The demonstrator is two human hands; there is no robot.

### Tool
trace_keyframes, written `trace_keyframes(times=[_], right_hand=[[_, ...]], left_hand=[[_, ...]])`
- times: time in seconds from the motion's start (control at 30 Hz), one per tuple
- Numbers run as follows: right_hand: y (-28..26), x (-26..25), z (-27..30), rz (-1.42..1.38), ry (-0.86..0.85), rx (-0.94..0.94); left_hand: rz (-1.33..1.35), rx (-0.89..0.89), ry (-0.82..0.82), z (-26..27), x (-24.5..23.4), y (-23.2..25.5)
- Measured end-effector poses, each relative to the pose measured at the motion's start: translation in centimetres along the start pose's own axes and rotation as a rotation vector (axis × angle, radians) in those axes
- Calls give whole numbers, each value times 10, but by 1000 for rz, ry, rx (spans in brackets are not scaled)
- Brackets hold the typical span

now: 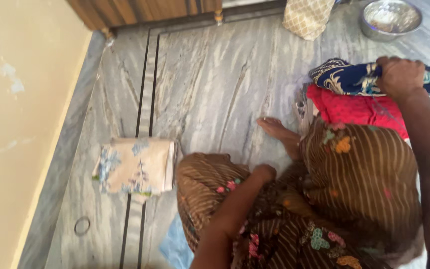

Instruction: The person sits on the floor and folds several pieces of clothing by hand, including a red top, a blue patterned cloth, and a light-colored floral cloth. The person smooths and folds each item into neat stacks on the floor.

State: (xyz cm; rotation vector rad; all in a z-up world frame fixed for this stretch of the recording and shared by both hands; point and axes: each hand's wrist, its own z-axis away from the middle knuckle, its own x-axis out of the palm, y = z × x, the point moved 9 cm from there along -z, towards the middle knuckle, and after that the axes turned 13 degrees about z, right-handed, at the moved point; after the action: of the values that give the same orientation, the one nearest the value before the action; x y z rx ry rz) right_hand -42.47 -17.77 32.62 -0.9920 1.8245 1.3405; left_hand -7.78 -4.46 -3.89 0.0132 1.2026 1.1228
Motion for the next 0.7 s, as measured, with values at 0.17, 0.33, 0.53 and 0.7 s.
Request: trace_keyframes(times=[0.17, 0.33, 0.53, 0.7], right_hand=[[-10, -107, -67, -38, 401, 11], [-63, -204, -97, -358, 578, -83], [-169, -208, -93, -1089, 352, -64], [-253, -144, -70, -1420, -216, 46]], left_hand=[[38, 153, -54, -1, -8, 19], [442, 138, 239, 51, -99, -20], [549, 98, 1149, 241, -222, -88], [347, 3, 1241, 374, -147, -89]])
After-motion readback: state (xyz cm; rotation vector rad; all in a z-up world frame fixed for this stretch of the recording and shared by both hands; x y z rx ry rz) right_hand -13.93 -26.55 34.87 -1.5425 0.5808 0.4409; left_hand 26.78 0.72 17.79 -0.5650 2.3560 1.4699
